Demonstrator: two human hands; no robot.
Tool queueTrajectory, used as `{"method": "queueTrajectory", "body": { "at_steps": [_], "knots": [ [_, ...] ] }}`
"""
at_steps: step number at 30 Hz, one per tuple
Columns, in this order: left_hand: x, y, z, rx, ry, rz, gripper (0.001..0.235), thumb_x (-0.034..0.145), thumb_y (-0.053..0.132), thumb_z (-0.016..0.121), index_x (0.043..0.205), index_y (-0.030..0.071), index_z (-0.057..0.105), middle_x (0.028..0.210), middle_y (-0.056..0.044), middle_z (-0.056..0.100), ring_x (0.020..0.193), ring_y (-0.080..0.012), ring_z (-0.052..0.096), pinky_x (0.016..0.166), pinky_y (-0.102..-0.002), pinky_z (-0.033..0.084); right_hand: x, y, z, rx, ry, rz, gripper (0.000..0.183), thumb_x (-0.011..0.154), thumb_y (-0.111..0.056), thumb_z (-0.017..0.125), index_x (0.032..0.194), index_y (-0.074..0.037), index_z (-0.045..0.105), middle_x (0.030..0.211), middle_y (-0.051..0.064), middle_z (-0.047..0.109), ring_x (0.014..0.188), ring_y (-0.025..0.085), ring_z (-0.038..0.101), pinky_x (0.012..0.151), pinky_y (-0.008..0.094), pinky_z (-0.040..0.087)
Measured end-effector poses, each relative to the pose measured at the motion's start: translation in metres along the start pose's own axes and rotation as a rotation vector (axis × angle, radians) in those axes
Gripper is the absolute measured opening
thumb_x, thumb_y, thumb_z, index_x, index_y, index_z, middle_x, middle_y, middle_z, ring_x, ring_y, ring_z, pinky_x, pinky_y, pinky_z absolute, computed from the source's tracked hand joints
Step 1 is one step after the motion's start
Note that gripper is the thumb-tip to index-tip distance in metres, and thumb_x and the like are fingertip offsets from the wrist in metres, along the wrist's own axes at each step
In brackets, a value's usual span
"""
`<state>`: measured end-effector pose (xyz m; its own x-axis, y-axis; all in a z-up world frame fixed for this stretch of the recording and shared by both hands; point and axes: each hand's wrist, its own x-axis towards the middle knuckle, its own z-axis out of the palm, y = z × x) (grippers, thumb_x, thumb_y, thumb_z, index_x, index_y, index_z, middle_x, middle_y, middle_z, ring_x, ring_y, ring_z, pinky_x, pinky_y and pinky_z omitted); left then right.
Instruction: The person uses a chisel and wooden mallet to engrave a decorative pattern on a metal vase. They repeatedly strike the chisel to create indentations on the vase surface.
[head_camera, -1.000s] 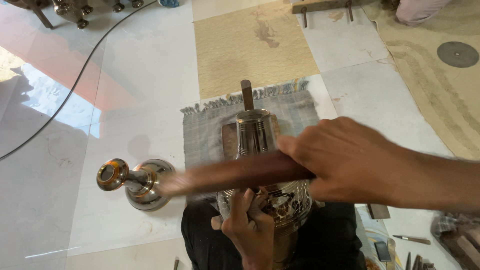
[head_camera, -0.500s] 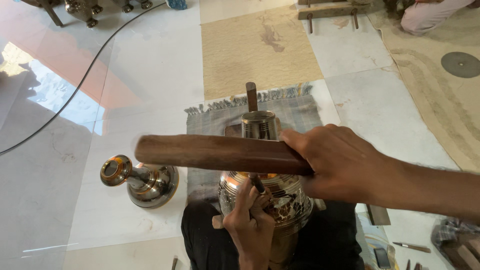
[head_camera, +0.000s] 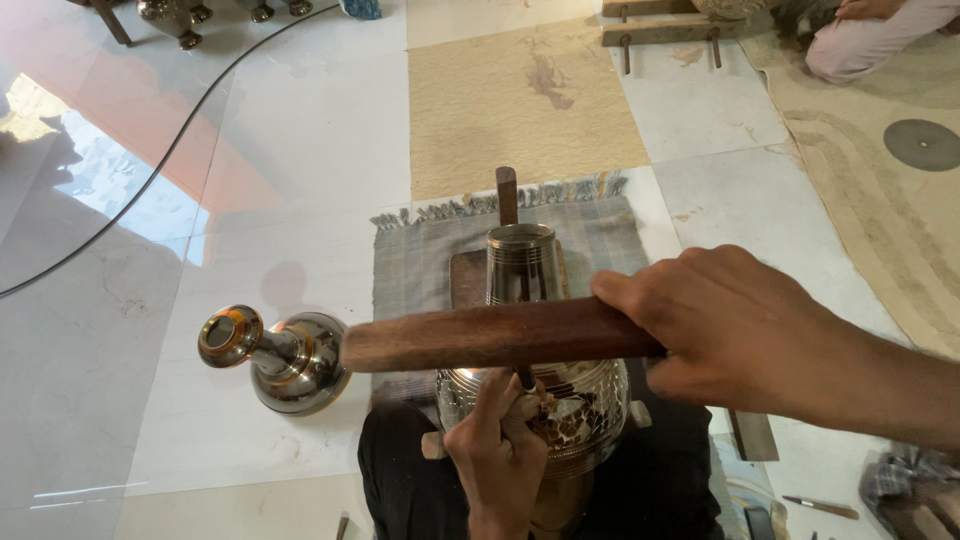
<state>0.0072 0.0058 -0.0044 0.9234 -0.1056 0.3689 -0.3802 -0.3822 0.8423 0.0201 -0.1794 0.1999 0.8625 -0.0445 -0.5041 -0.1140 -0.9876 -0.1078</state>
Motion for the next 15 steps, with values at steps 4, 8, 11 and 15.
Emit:
{"method": "queueTrajectory", "body": {
  "at_steps": [4, 8, 11, 15],
  "knots": [
    [-0.002, -0.005, 0.001, -0.054, -0.008, 0.044, 0.043, 0.09, -0.009, 0.055, 0.13, 0.001, 0.064, 0.099, -0.018, 0.08, 0.083, -0.0233, 0.083, 0.066, -0.029, 0.07, -0.001, 0.001, 0.001, 0.364, 0.114, -0.013, 0.03, 0.072, -0.009, 0.075, 0.098, -0.009, 0.059, 0.059, 0.008, 0.068, 0.05, 0.022, 0.068, 0.051, 0.039, 0.053],
    [0.002, -0.006, 0.0, -0.048, 0.003, 0.073, 0.043, 0.089, -0.01, 0.054, 0.128, 0.002, 0.066, 0.097, -0.018, 0.081, 0.085, -0.024, 0.084, 0.067, -0.029, 0.07, -0.003, 0.003, -0.001, 0.093, -0.004, 0.016, 0.027, 0.074, -0.008, 0.071, 0.097, -0.012, 0.057, 0.063, 0.006, 0.063, 0.054, 0.022, 0.065, 0.056, 0.04, 0.049],
    [0.001, -0.006, -0.001, -0.089, -0.024, 0.065, 0.044, 0.088, -0.01, 0.056, 0.13, 0.001, 0.066, 0.096, -0.018, 0.081, 0.084, -0.0244, 0.083, 0.067, -0.03, 0.07, -0.004, 0.007, 0.004, 0.306, 0.139, -0.061, 0.027, 0.069, -0.009, 0.073, 0.092, -0.01, 0.059, 0.057, 0.011, 0.062, 0.052, 0.027, 0.064, 0.054, 0.043, 0.049],
    [0.003, -0.008, -0.003, -0.102, -0.019, 0.135, 0.044, 0.087, -0.012, 0.054, 0.128, 0.001, 0.067, 0.1, -0.018, 0.081, 0.092, -0.0251, 0.082, 0.075, -0.031, 0.07, -0.001, 0.015, 0.012, 0.339, 0.139, -0.075, 0.027, 0.069, -0.009, 0.074, 0.091, -0.008, 0.059, 0.055, 0.011, 0.06, 0.055, 0.029, 0.059, 0.053, 0.045, 0.048]
  ]
}}
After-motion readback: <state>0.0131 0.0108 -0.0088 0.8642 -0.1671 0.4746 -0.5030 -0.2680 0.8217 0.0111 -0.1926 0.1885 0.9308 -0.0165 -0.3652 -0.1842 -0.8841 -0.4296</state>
